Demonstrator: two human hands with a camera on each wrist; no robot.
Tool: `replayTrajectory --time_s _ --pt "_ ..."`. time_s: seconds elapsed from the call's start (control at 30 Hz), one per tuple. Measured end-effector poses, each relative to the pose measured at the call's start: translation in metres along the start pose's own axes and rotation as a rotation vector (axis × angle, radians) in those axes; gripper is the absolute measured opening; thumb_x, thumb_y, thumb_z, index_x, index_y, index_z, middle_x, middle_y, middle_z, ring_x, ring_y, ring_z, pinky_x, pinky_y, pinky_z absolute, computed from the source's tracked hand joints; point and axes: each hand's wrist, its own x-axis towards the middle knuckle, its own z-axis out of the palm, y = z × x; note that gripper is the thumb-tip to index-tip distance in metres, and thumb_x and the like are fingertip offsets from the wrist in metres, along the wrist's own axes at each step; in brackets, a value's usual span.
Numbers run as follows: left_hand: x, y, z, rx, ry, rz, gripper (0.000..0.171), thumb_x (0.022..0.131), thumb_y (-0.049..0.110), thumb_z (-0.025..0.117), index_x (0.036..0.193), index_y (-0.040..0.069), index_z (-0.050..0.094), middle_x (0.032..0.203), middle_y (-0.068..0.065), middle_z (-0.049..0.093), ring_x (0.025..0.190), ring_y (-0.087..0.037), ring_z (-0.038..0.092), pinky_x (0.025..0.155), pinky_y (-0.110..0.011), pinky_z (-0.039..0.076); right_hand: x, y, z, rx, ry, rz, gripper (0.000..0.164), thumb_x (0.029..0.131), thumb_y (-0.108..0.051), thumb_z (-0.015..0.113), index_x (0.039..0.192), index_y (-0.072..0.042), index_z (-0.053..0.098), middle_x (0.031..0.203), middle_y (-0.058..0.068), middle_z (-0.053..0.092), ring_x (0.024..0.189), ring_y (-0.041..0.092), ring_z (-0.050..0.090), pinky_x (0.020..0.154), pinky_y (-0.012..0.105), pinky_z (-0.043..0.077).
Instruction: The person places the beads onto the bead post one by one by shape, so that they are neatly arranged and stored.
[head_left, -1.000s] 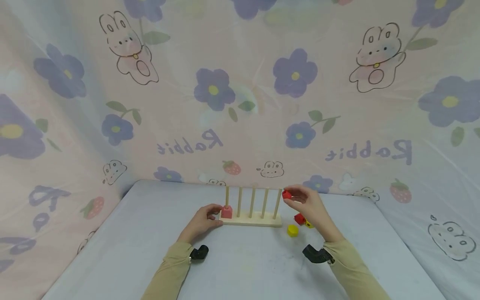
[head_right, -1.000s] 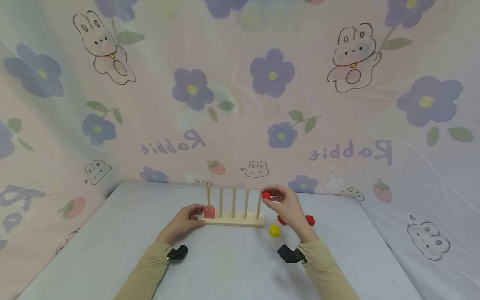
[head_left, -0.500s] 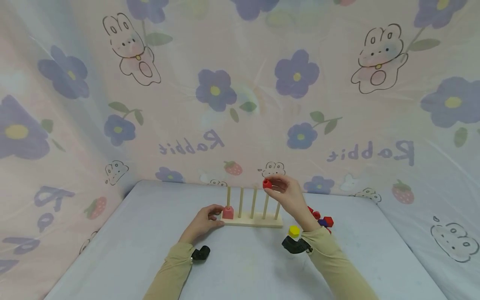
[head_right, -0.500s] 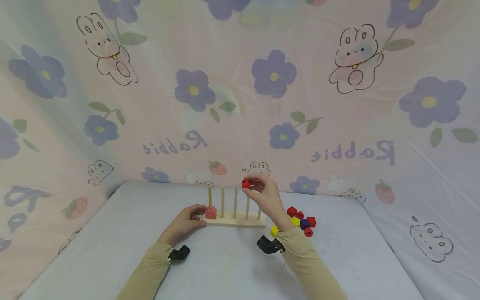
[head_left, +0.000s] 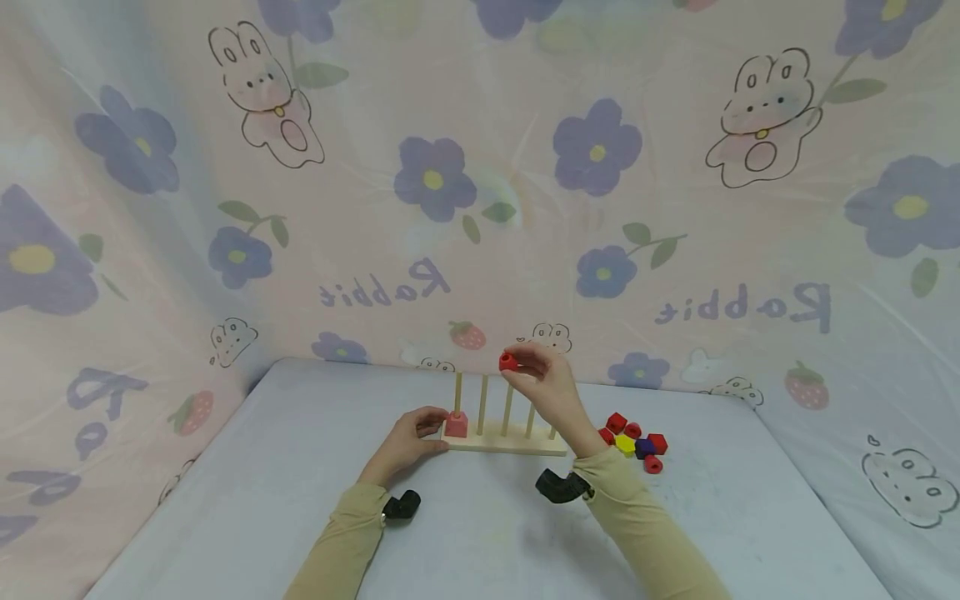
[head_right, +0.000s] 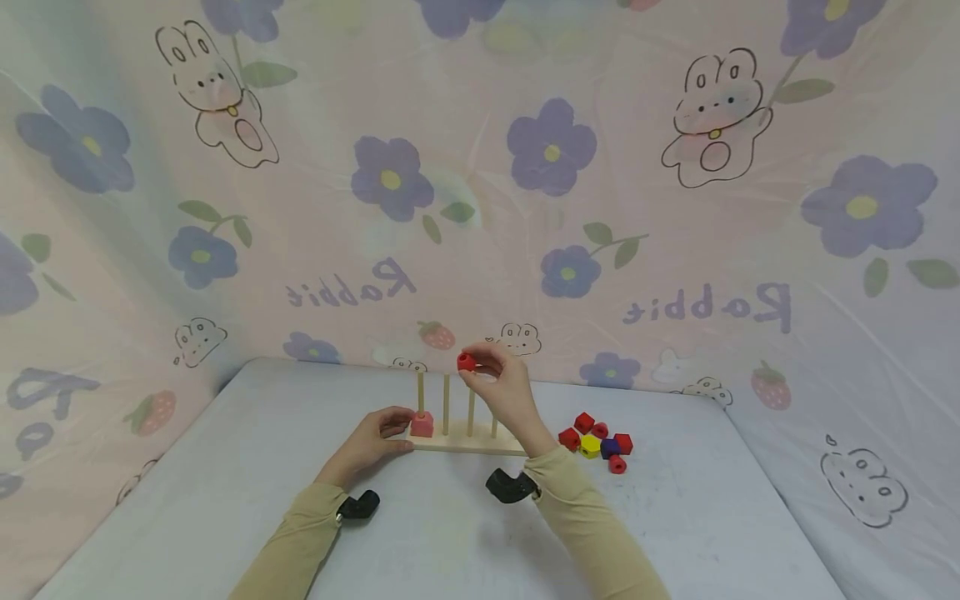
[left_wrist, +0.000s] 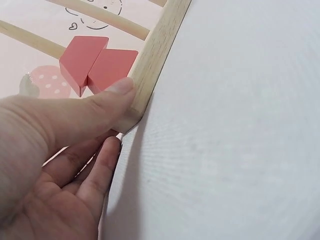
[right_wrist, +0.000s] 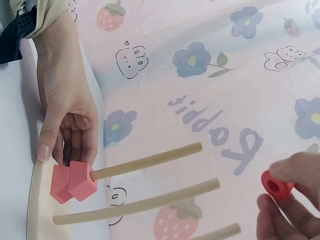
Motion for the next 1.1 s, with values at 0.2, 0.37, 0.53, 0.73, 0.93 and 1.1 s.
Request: replayTrajectory --time_s 0.2,0.37,0.53,0.73,0.93,1.1 --pt "0.0 -0.003 0.0 -0.047 -0.004 0.015 0.05 0.074 -0.008 0.076 0.12 -0.004 0.057 0.117 -0.019 0.058 0.111 -0.033 0.057 0.097 -0.04 0.046 0.003 0.006 0.008 0.023 0.007 -0.028 0.033 0.083 0.01 0.067 0.114 0.013 0.058 0.112 0.027 0.059 0.104 0.041 0.058 0.096 0.053 0.045" --pt "0.001 -0.004 -0.001 -0.081 -0.027 0.023 0.049 0.076 -0.01 0.073 0.122 -0.008 0.055 0.116 -0.021 0.057 0.107 -0.036 0.057 0.094 -0.044 0.048 0.007 0.012 0.014 0.059 0.012 -0.042 0.032 0.082 0.012 0.067 0.113 0.015 0.058 0.111 0.029 0.059 0.103 0.043 0.057 0.096 0.054 0.044" --pt "0.0 0.0 -0.003 -0.085 -0.038 -0.013 0.049 0.078 -0.005 0.075 0.123 -0.002 0.056 0.116 -0.016 0.058 0.106 -0.029 0.059 0.092 -0.035 0.05 0.01 0.02 0.021 0.082 0.004 -0.033 0.032 0.083 0.011 0.067 0.113 0.014 0.058 0.111 0.027 0.059 0.103 0.041 0.058 0.094 0.056 0.044" --pt "0.004 -0.006 -0.001 -0.096 -0.044 -0.031 0.05 0.078 -0.004 0.075 0.123 -0.002 0.056 0.119 -0.017 0.058 0.109 -0.029 0.059 0.094 -0.035 0.049 0.008 0.029 0.03 0.072 0.021 -0.016 0.031 0.083 0.009 0.067 0.113 0.013 0.058 0.108 0.027 0.062 0.099 0.041 0.059 0.09 0.055 0.046" --pt "0.003 -0.005 -0.002 -0.099 -0.049 -0.034 0.049 0.078 -0.004 0.075 0.123 -0.003 0.056 0.12 -0.018 0.058 0.11 -0.03 0.058 0.094 -0.035 0.049 0.006 0.035 0.036 0.056 0.046 0.008 0.03 0.083 0.007 0.069 0.111 0.012 0.06 0.103 0.027 0.063 0.096 0.041 0.06 0.086 0.057 0.047" --pt "0.001 -0.003 -0.002 -0.097 -0.043 -0.062 0.049 0.079 -0.003 0.075 0.124 0.0 0.056 0.121 -0.016 0.058 0.111 -0.029 0.058 0.095 -0.034 0.049 0.002 0.042 0.042 0.044 0.068 0.029 0.031 0.08 0.009 0.07 0.109 0.012 0.06 0.103 0.029 0.063 0.095 0.043 0.061 0.086 0.056 0.048"
